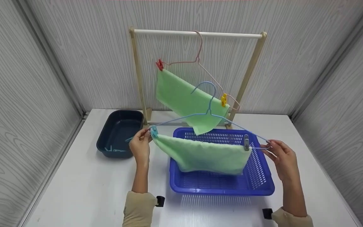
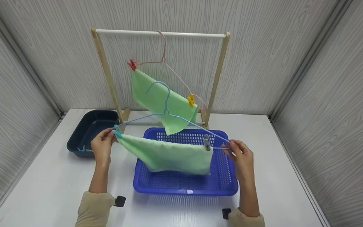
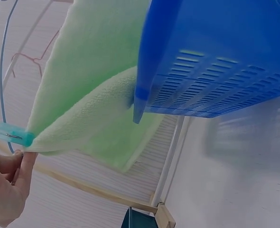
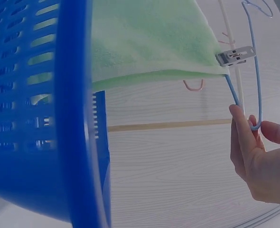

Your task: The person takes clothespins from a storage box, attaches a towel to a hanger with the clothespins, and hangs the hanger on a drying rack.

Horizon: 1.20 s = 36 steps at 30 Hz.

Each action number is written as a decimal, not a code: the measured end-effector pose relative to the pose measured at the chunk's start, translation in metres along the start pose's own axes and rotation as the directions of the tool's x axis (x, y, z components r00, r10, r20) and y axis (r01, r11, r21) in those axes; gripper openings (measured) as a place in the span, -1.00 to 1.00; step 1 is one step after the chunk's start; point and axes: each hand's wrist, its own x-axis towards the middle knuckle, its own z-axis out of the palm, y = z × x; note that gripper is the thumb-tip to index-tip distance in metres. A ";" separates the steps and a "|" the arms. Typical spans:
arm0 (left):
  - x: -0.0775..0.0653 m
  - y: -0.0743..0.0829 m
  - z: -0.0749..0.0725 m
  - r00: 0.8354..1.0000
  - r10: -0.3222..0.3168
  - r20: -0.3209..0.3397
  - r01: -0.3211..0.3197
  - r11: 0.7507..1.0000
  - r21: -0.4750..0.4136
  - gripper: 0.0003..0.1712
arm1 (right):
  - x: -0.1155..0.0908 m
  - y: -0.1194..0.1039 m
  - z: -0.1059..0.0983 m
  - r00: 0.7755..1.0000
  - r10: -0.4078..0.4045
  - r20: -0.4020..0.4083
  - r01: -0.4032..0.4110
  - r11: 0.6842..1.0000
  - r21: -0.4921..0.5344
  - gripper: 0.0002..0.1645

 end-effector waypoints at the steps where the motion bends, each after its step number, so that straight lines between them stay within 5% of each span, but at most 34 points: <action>1: 0.001 0.000 0.001 1.000 0.005 -0.002 -0.005 1.000 -0.006 -0.79 | 0.000 0.000 0.001 1.000 -0.011 -0.004 0.011 1.000 0.025 -0.81; 9: 0.020 0.014 0.014 0.999 0.041 0.025 -0.038 0.993 -0.114 -0.79 | 0.008 -0.014 0.019 0.988 -0.131 -0.079 0.140 0.984 0.111 -0.79; 15: 0.039 0.028 0.026 0.993 -0.040 0.109 0.065 0.969 -0.238 -0.68 | 0.022 -0.031 0.035 0.981 -0.152 -0.116 0.168 0.976 0.138 -0.81; 19: 0.056 0.039 0.035 0.973 -0.091 0.212 0.144 0.958 -0.249 -0.57 | 0.035 -0.042 0.043 0.986 -0.152 -0.076 0.162 0.972 0.167 -0.81; 27: 0.092 0.057 0.042 0.903 -0.137 0.407 0.242 0.946 -0.218 -0.47 | 0.058 -0.068 0.060 0.980 -0.199 0.006 0.192 0.952 0.238 -0.82; 36: 0.122 0.066 0.047 0.878 -0.089 0.471 0.270 0.904 -0.332 -0.41 | 0.088 -0.083 0.084 0.975 -0.215 0.062 0.187 0.935 0.303 -0.78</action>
